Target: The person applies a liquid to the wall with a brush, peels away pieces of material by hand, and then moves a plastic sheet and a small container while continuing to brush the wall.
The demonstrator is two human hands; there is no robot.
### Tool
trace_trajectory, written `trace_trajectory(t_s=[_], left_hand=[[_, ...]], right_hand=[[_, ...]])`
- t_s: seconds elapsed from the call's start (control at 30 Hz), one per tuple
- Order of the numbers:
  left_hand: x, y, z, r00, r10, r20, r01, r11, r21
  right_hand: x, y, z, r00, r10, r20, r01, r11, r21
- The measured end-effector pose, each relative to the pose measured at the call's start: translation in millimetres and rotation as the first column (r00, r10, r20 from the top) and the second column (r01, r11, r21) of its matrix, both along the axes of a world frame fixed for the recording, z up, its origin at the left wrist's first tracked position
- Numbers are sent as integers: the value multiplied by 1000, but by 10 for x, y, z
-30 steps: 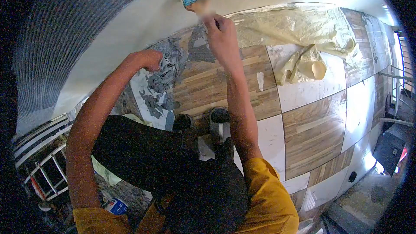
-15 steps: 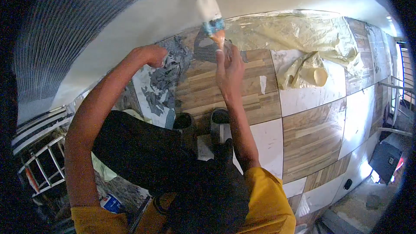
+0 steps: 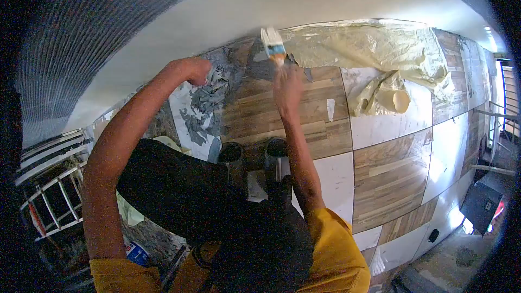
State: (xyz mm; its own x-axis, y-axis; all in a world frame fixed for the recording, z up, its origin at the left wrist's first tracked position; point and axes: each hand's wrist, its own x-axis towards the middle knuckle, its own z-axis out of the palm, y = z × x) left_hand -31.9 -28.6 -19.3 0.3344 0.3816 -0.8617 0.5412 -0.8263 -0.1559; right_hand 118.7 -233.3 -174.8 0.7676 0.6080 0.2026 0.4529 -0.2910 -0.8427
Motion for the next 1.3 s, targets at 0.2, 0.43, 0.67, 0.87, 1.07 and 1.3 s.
trace_trajectory(t_s=[0.2, 0.43, 0.67, 0.87, 1.07, 1.3], left_hand=[[-24, 37, -108, 998, -56, -35, 53, 995, -85], [46, -12, 32, 999, -36, -26, 35, 998, -58], [-66, 79, -77, 999, -39, -24, 38, 999, -39], [-61, 38, -82, 999, -33, -22, 31, 998, -52], [-182, 189, -359, 993, -121, 13, 121, 987, -107], [98, 97, -127, 964, -164, 209, 203, 962, -182]], right_hand=[[-9, -240, 618, 500, 359, -788, -102, 928, 359], [151, 318, 992, 592, 359, -722, -90, 919, 383], [182, 578, 254, 731, 237, -639, -66, 958, 279], [23, -4, -306, 763, 99, -639, -66, 995, 76], [51, 186, 834, 793, 265, -548, -110, 948, 300], [308, -32, -13, 938, 59, -341, -98, 990, -99]])
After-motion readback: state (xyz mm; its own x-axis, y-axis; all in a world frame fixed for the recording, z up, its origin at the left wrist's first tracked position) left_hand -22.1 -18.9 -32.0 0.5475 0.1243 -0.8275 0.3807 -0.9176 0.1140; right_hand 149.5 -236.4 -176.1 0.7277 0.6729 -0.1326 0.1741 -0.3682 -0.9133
